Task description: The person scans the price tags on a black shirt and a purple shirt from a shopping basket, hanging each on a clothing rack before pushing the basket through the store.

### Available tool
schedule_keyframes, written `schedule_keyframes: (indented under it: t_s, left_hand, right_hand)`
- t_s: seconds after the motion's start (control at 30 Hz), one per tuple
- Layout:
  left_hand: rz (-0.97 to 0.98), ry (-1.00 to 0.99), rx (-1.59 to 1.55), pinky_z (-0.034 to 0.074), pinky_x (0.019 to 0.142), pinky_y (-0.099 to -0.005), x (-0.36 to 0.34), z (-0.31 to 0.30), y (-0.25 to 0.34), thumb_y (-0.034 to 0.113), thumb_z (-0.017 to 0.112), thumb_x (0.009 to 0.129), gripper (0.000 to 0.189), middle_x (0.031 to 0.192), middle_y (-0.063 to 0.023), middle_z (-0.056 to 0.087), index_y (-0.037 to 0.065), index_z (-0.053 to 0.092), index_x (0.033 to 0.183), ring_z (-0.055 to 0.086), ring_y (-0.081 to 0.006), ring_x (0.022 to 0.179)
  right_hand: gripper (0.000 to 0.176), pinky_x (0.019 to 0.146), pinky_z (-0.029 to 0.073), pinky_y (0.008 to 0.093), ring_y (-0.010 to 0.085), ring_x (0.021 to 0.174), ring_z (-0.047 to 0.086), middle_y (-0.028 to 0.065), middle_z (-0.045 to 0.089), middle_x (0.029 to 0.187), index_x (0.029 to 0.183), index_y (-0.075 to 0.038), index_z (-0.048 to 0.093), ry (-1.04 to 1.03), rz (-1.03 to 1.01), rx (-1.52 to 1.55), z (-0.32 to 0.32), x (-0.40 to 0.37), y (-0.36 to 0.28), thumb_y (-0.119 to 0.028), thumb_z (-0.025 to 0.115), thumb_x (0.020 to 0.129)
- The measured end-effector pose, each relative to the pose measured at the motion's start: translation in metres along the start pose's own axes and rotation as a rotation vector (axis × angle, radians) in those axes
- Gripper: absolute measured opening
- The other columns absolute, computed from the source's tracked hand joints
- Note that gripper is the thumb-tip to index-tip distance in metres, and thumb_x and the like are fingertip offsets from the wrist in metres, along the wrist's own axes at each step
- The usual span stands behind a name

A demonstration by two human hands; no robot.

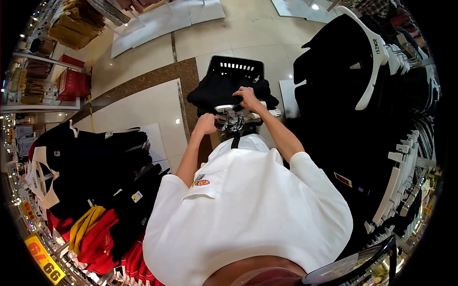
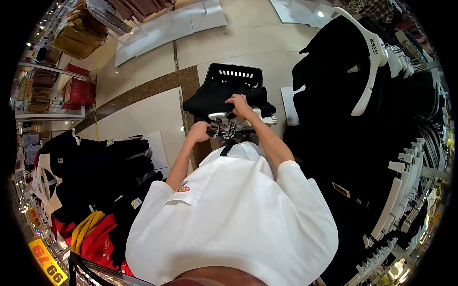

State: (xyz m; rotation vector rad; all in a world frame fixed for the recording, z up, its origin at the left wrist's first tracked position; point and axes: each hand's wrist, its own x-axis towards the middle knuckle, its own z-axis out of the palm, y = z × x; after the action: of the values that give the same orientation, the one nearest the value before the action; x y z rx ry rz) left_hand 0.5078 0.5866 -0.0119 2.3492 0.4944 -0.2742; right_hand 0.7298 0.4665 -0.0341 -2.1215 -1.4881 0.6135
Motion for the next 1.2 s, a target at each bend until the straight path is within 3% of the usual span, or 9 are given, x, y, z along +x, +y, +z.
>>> schedule_keyframes:
  t_s: [0.2, 0.33, 0.4, 0.5, 0.7, 0.8, 0.9, 1.03, 1.2]
  left_hand:
    - [0.009, 0.027, 0.200, 0.048, 0.084, -0.0421, 0.004, 0.001, -0.013, 0.020, 0.073, 0.057, 0.037, 0.090, -0.0164, 0.064, 0.004, 0.069, 0.090, 0.058, -0.0345, 0.092]
    - [0.000, 0.144, 0.159, 0.048, 0.084, -0.0408, -0.011, -0.021, 0.001, 0.023, 0.076, 0.059, 0.042, 0.088, -0.0143, 0.064, 0.004, 0.066, 0.094, 0.059, -0.0318, 0.093]
    - [0.036, 0.147, -0.231, 0.048, 0.081, -0.0369, -0.021, -0.060, 0.016, 0.021, 0.075, 0.068, 0.037, 0.091, -0.0119, 0.062, 0.003, 0.061, 0.097, 0.059, -0.0286, 0.092]
    - [0.081, 0.490, -0.379, 0.048, 0.077, -0.0335, -0.022, -0.113, 0.045, 0.013, 0.072, 0.074, 0.025, 0.092, -0.0115, 0.060, 0.002, 0.059, 0.092, 0.059, -0.0279, 0.087]
    - [0.320, 0.907, 0.135, 0.044, 0.086, -0.0393, 0.008, -0.194, 0.099, 0.025, 0.076, 0.070, 0.041, 0.094, -0.0107, 0.061, 0.005, 0.059, 0.101, 0.055, -0.0311, 0.098]
    - [0.404, 0.770, 0.183, 0.043, 0.086, -0.0404, 0.023, -0.210, 0.112, 0.031, 0.078, 0.068, 0.046, 0.096, -0.0103, 0.063, 0.006, 0.060, 0.102, 0.057, -0.0305, 0.095]
    - [0.418, 0.733, 0.082, 0.046, 0.066, -0.0370, 0.031, -0.223, 0.134, 0.029, 0.078, 0.069, 0.036, 0.075, -0.0122, 0.062, 0.005, 0.063, 0.091, 0.058, -0.0326, 0.070]
    - [0.467, 0.642, 0.012, 0.041, 0.053, -0.0357, 0.040, -0.228, 0.150, 0.028, 0.077, 0.072, 0.030, 0.061, -0.0146, 0.054, 0.004, 0.060, 0.079, 0.050, -0.0333, 0.055]
    - [0.467, 0.569, -0.108, 0.039, 0.052, -0.0312, 0.040, -0.236, 0.158, 0.022, 0.078, 0.072, 0.030, 0.058, -0.0134, 0.049, 0.001, 0.057, 0.076, 0.046, -0.0251, 0.051]
  right_hand:
    - [0.040, 0.090, 0.036, 0.0379, 0.0306, 0.094, 0.054, 0.0107, 0.057, 0.091, 0.097, -0.010, 0.067, 0.085, -0.041, 0.077, -0.043, 0.001, -0.018, 0.002, 0.063, 0.059]
    - [0.039, 0.072, 0.047, 0.0356, 0.0304, 0.080, 0.060, 0.0127, 0.060, 0.087, 0.096, -0.003, 0.066, 0.198, -0.066, 0.155, -0.091, 0.002, -0.034, 0.001, 0.068, 0.058]
    - [0.036, 0.068, 0.049, 0.0334, 0.0293, 0.077, 0.060, 0.0139, 0.061, 0.086, 0.097, -0.001, 0.066, 0.269, -0.118, 0.166, -0.110, 0.007, -0.035, 0.000, 0.070, 0.061]
    - [0.035, 0.070, 0.047, 0.0340, 0.0304, 0.077, 0.059, 0.0155, 0.062, 0.087, 0.099, 0.001, 0.064, 0.261, -0.103, 0.244, -0.151, 0.009, -0.058, -0.002, 0.072, 0.065]
    - [0.035, 0.070, 0.046, 0.0344, 0.0329, 0.079, 0.060, 0.0171, 0.063, 0.089, 0.102, 0.001, 0.063, 0.259, -0.206, 0.208, -0.228, 0.004, -0.109, -0.005, 0.073, 0.069]
    - [0.034, 0.071, 0.046, 0.0334, 0.0318, 0.080, 0.060, 0.0165, 0.063, 0.090, 0.103, 0.001, 0.062, 0.299, -0.231, 0.197, -0.252, -0.003, -0.122, -0.004, 0.072, 0.071]
    - [0.033, 0.074, 0.046, 0.0289, 0.0196, 0.081, 0.060, 0.0118, 0.063, 0.089, 0.104, 0.003, 0.059, 0.326, -0.243, 0.267, -0.271, -0.012, -0.130, 0.008, 0.067, 0.072]
    - [0.033, 0.075, 0.046, 0.0288, 0.0203, 0.081, 0.060, 0.0117, 0.063, 0.090, 0.104, 0.003, 0.059, 0.352, -0.245, 0.255, -0.282, -0.024, -0.132, 0.007, 0.067, 0.073]
    - [0.046, 0.083, 0.046, 0.0312, 0.0227, 0.091, 0.062, 0.0110, 0.065, 0.098, 0.111, -0.004, 0.060, 0.468, -0.172, 0.226, -0.292, -0.044, -0.124, -0.014, 0.077, 0.070]
